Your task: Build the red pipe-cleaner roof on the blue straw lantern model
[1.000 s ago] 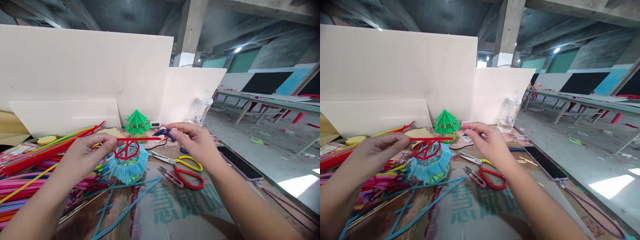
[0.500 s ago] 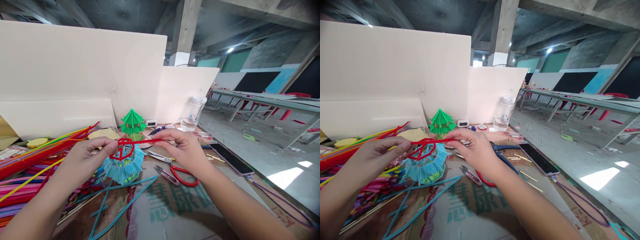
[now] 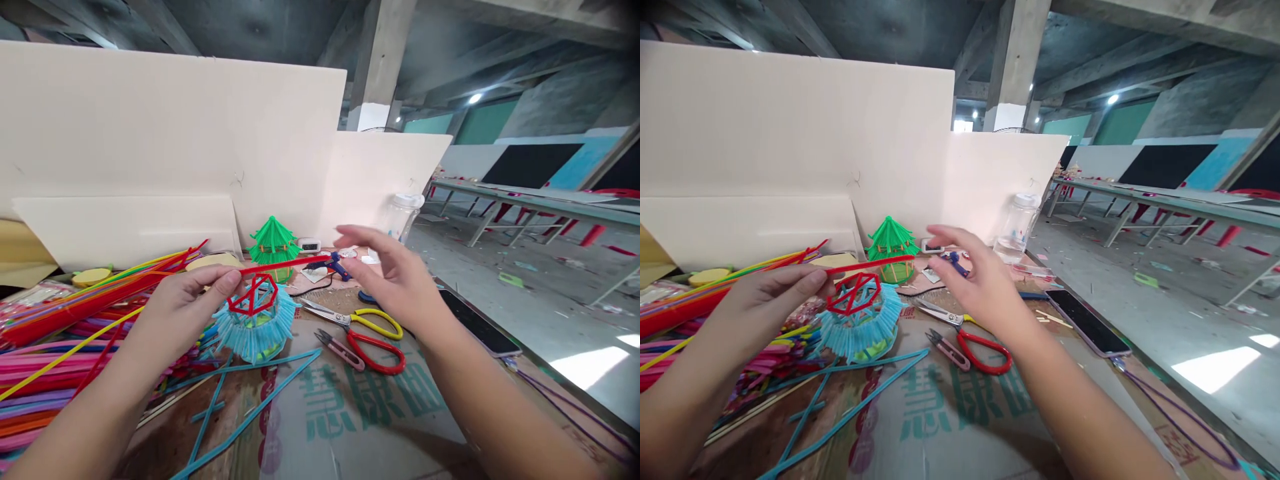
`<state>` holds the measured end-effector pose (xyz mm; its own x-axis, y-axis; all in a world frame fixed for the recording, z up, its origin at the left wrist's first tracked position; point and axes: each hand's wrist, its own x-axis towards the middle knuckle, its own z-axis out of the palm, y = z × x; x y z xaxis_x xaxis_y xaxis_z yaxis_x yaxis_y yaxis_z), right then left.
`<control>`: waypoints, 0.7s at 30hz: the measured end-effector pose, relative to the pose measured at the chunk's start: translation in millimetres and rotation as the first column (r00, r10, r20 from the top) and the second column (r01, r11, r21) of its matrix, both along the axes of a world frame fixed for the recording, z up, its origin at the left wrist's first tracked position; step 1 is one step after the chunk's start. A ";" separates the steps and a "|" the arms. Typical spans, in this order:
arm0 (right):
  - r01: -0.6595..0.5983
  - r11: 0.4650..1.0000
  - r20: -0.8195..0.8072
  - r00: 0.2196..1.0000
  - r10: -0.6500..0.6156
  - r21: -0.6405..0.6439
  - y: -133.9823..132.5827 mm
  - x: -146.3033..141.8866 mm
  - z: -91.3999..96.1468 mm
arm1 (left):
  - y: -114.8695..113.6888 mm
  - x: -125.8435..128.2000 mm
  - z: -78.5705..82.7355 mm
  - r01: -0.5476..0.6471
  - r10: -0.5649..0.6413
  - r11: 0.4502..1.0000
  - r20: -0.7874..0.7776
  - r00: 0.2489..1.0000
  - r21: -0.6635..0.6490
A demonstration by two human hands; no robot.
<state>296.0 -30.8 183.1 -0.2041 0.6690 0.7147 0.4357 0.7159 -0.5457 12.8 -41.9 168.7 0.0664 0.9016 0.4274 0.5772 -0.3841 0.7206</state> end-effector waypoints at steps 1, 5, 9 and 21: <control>-0.096 0.993 0.013 0.995 0.097 -0.064 -1.9 -4.5 -1.6 | -2.2 4.3 -2.0 0.015 -0.015 1.000 0.019 1.000 -0.010; -0.413 0.869 -0.118 0.911 0.395 -0.274 -11.2 -28.5 -12.0 | -14.9 28.5 -8.4 0.145 -0.146 0.989 -0.029 0.989 -0.014; -0.476 0.846 -0.225 0.875 0.428 -0.241 -17.9 -36.4 -15.5 | -15.9 30.7 -5.7 0.275 -0.267 0.960 -0.132 0.955 0.044; -0.018 0.971 -0.009 1.000 0.016 -0.237 16.5 -16.2 -25.4 | 51.7 -62.6 -34.2 0.463 -0.527 0.817 -0.118 0.842 -0.345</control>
